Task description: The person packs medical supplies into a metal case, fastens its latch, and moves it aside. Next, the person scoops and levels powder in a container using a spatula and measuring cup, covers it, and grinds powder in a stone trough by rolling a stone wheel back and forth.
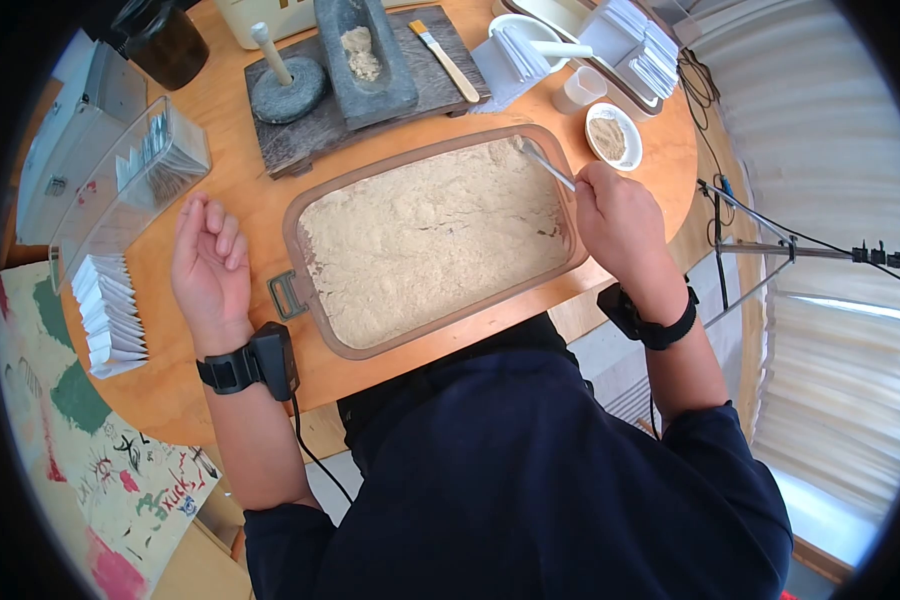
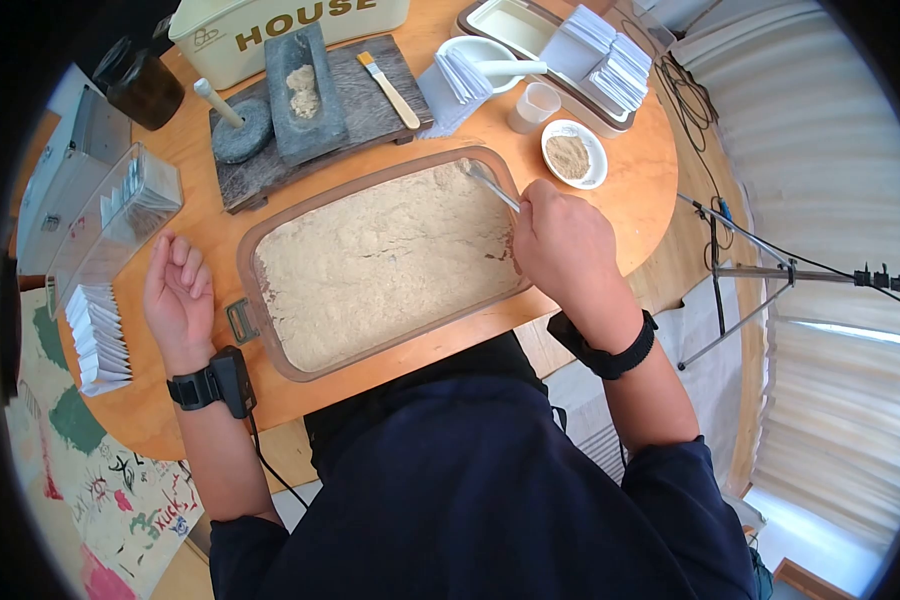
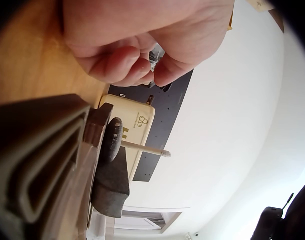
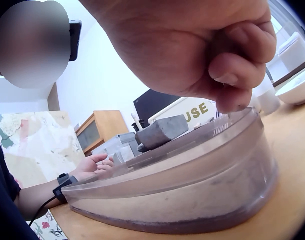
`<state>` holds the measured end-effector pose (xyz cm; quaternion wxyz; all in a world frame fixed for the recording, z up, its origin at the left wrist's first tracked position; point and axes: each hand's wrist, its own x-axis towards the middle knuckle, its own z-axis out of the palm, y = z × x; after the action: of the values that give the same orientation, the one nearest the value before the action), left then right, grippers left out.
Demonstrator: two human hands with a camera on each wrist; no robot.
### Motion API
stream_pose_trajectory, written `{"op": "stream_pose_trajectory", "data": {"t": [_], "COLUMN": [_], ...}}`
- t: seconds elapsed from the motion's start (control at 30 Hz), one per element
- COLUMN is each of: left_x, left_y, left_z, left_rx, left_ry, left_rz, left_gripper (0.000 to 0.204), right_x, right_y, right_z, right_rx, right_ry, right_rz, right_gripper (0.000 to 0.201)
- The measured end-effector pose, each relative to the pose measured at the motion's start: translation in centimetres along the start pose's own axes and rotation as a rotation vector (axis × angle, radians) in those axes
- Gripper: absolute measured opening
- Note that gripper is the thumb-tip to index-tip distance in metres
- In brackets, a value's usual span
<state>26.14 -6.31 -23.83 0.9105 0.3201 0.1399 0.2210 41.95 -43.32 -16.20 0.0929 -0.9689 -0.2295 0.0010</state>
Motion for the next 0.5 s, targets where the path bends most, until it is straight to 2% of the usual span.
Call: {"op": "stream_pose_trajectory", "data": {"t": [0.1,0.17,0.37,0.5], "left_x": [-0.13,-0.19,-0.14,-0.13], "left_y": [0.03,0.04,0.04,0.01], "left_z": [0.57,0.76,0.67,0.71], "left_rx": [0.0,-0.004,-0.001,-0.002], "left_ry": [0.02,0.034,0.037,0.038], "left_rz": [-0.001,-0.003,-0.001,-0.001], "left_gripper": [0.015,0.016,0.016,0.016], "right_x": [-0.2,-0.32,-0.31,-0.13], "right_y": [-0.11,-0.04,0.19,0.0], "right_z": [-0.25,-0.18,0.11,-0.06], "right_rx": [-0.046,-0.115,-0.057,-0.032], "right_ry": [-0.014,0.04,0.111,0.025], "right_rz": [0.004,-0.031,-0.063,-0.027], "right_gripper": [0.019,0.018,0.018,0.019]}}
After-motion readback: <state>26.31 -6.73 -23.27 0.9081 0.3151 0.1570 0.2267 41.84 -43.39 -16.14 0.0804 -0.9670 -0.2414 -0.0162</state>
